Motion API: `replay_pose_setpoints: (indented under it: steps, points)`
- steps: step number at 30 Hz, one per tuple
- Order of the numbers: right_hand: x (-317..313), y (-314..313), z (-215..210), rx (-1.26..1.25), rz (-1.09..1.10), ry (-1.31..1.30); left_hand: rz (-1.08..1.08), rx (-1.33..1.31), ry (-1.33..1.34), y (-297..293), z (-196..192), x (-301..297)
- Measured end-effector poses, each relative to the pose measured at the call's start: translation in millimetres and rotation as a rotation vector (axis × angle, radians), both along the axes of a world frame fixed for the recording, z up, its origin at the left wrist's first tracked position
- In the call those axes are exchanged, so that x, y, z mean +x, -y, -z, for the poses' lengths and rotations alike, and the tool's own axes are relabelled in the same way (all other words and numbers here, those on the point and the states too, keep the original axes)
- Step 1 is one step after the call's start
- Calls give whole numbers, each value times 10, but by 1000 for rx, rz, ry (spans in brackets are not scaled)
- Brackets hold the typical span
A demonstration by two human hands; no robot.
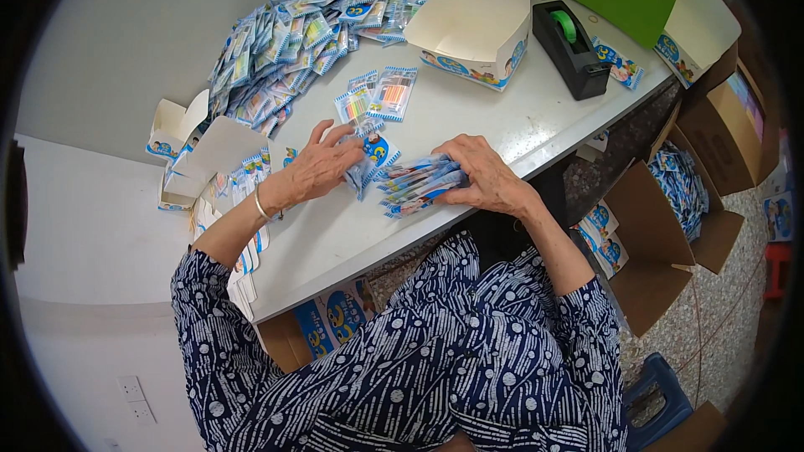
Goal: Packaging small blue and white packets into cardboard boxes and sealing them with tape for shipment.
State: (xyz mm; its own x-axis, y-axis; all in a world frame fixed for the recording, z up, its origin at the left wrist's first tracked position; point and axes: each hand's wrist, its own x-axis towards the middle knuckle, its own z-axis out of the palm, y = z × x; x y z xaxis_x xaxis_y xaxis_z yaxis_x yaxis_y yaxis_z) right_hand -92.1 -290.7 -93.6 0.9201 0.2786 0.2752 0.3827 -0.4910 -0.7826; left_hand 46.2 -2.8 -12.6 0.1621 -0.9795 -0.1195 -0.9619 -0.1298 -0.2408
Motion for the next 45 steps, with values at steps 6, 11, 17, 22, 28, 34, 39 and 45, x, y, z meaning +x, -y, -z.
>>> replay_pose_setpoints:
  steps: [6,11,17,22,28,34,39,45]
  points:
    - [-6,14,-8,-19,-2,6,-185,112,-157,-46,23,-17]
    - [11,-12,3,-7,-25,20,-135,63,-185,-113,23,-77]
    - [-8,1,-15,-2,-12,37,-267,175,-273,-197,-72,-185]
    - [5,4,-40,5,-30,50,-280,61,-347,-261,-35,-237]
    - [17,17,-42,-1,-47,29,-523,-87,-477,-64,-235,-195]
    - [13,-16,-26,8,-35,146,-465,-357,-576,654,-105,-200]
    - [7,-28,-18,80,-2,127,-470,-211,-759,770,-83,-269]
    - [-5,0,-8,65,-7,19,-477,-433,-862,621,-20,-347]
